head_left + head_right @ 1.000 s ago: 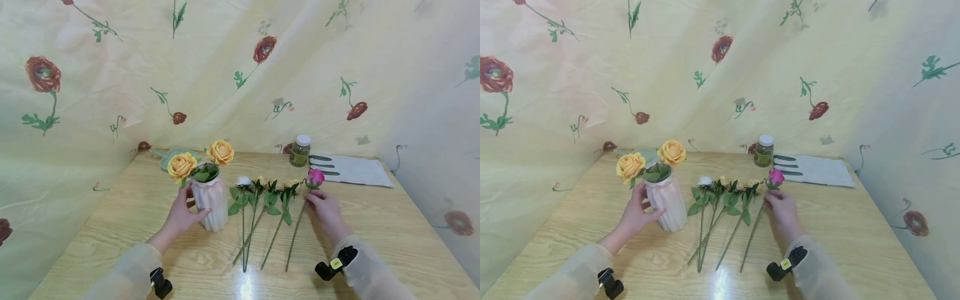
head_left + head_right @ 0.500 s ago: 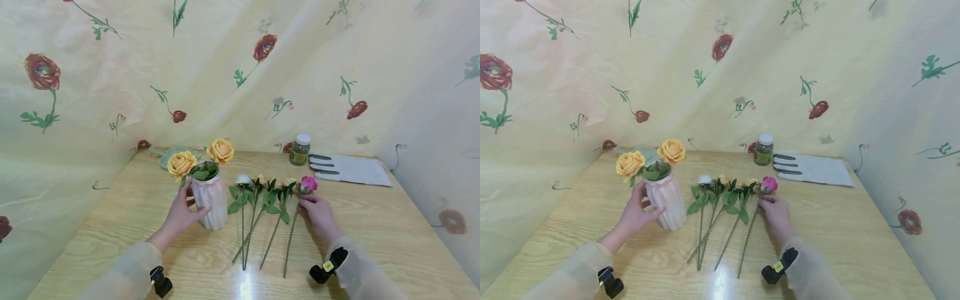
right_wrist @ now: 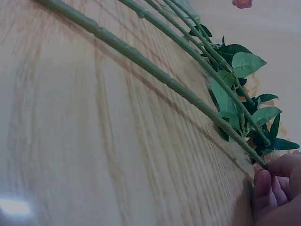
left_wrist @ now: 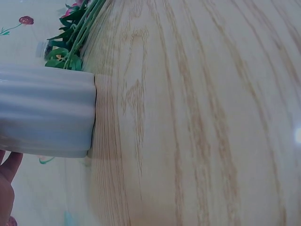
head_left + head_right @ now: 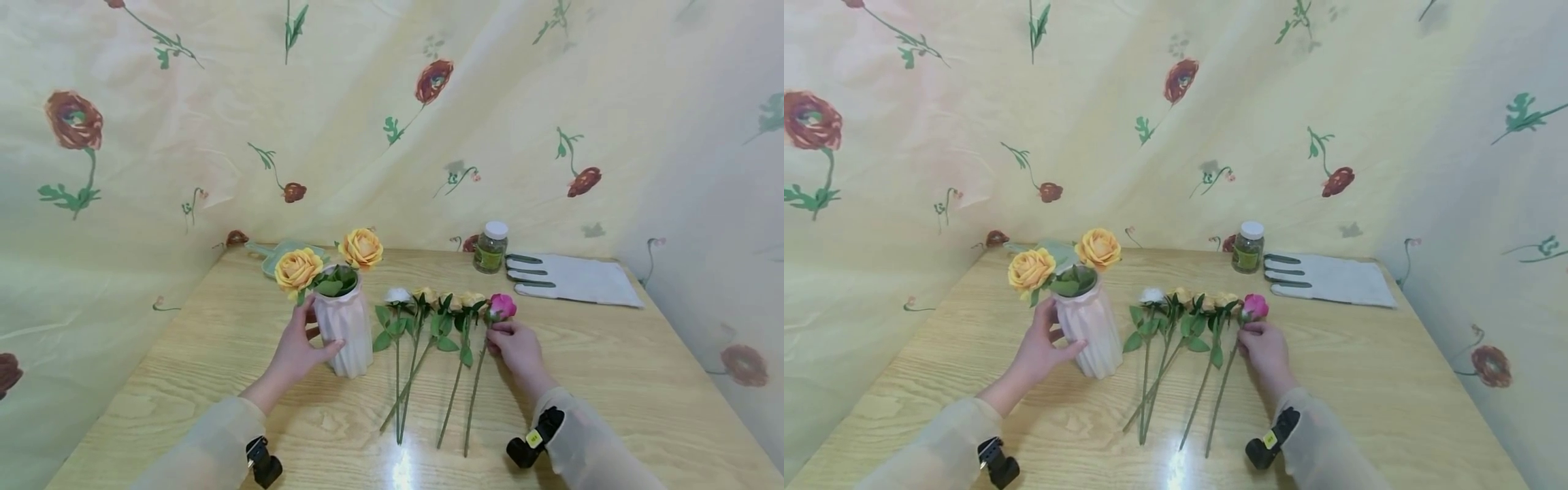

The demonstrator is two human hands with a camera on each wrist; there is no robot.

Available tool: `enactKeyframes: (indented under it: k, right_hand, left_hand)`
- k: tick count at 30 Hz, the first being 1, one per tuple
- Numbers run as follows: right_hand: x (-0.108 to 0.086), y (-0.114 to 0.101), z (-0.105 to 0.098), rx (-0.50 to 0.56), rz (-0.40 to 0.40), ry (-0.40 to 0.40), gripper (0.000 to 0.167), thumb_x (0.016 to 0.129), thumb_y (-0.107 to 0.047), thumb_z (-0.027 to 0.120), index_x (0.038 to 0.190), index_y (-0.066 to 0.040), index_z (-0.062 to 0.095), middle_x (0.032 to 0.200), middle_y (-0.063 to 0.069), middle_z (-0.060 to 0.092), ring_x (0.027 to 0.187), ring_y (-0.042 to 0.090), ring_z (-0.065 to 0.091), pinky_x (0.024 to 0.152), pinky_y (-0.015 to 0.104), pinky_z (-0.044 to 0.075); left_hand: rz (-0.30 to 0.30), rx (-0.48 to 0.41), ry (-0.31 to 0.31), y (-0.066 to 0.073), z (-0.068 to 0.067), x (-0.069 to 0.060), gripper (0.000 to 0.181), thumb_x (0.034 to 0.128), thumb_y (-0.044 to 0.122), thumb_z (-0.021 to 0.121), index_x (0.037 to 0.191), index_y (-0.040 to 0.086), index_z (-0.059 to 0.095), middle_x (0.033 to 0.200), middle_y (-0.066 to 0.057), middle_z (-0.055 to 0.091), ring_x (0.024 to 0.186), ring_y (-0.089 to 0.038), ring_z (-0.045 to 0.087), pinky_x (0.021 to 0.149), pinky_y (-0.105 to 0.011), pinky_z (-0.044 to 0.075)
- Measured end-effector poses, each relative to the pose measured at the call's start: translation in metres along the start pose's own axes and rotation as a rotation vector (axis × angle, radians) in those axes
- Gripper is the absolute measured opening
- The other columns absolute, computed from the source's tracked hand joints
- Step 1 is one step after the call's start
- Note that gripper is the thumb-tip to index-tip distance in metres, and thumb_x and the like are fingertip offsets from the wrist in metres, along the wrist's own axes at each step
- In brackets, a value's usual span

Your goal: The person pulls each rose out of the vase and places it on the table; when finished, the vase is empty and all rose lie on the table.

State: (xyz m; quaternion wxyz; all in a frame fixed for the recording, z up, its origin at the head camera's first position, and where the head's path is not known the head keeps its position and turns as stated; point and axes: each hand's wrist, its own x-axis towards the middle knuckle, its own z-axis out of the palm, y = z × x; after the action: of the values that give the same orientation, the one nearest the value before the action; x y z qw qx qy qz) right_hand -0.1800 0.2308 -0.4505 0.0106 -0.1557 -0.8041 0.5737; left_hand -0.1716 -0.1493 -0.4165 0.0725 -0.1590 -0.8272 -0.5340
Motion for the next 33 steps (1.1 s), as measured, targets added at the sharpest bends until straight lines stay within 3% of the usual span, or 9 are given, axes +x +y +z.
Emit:
enactKeyframes:
  k: [7,13,21,33]
  right_hand:
    - [-0.001,-0.007,-0.004,-0.093,-0.040,0.037,0.036,0.091,-0.019,0.059,0.118,0.005,0.058,0.100,0.013,0.062,0.076,0.008,0.054,0.061,0.019,0.048]
    - [-0.004,-0.024,-0.002,-0.152,-0.122,0.029,0.039,0.093,-0.030,0.058,0.120,-0.002,0.060,0.098,0.013,0.063,0.083,0.020,0.054,0.064,0.024,0.046]
    - [-0.016,-0.061,0.023,-0.019,-0.166,-0.099,0.045,0.093,-0.036,0.058,0.126,-0.005,0.058,0.121,0.012,0.057,0.105,0.026,0.052,0.089,0.041,0.046]
    - [-0.028,-0.114,0.073,0.097,-0.258,-0.275,0.038,0.089,-0.033,0.064,0.123,-0.016,0.063,0.120,0.004,0.059,0.110,0.019,0.052,0.095,0.042,0.042]
  left_hand:
    - [-0.004,-0.001,0.000,0.000,0.000,0.000,0.093,0.0754,0.011,0.078,0.146,0.003,0.018,0.121,-0.019,0.044,0.108,-0.034,0.049,0.090,-0.051,0.047]
    - [-0.017,0.000,-0.003,0.002,-0.001,0.000,0.094,0.0754,0.012,0.078,0.147,0.004,0.018,0.123,-0.019,0.043,0.109,-0.034,0.049,0.091,-0.051,0.047]
    - [-0.013,0.004,-0.007,0.000,-0.001,0.001,0.093,0.0755,0.014,0.079,0.147,0.006,0.019,0.124,-0.018,0.043,0.109,-0.034,0.048,0.091,-0.050,0.047]
    - [-0.009,0.001,-0.005,-0.002,0.000,0.002,0.094,0.0755,0.014,0.079,0.147,0.007,0.019,0.125,-0.017,0.042,0.110,-0.033,0.048,0.091,-0.051,0.046]
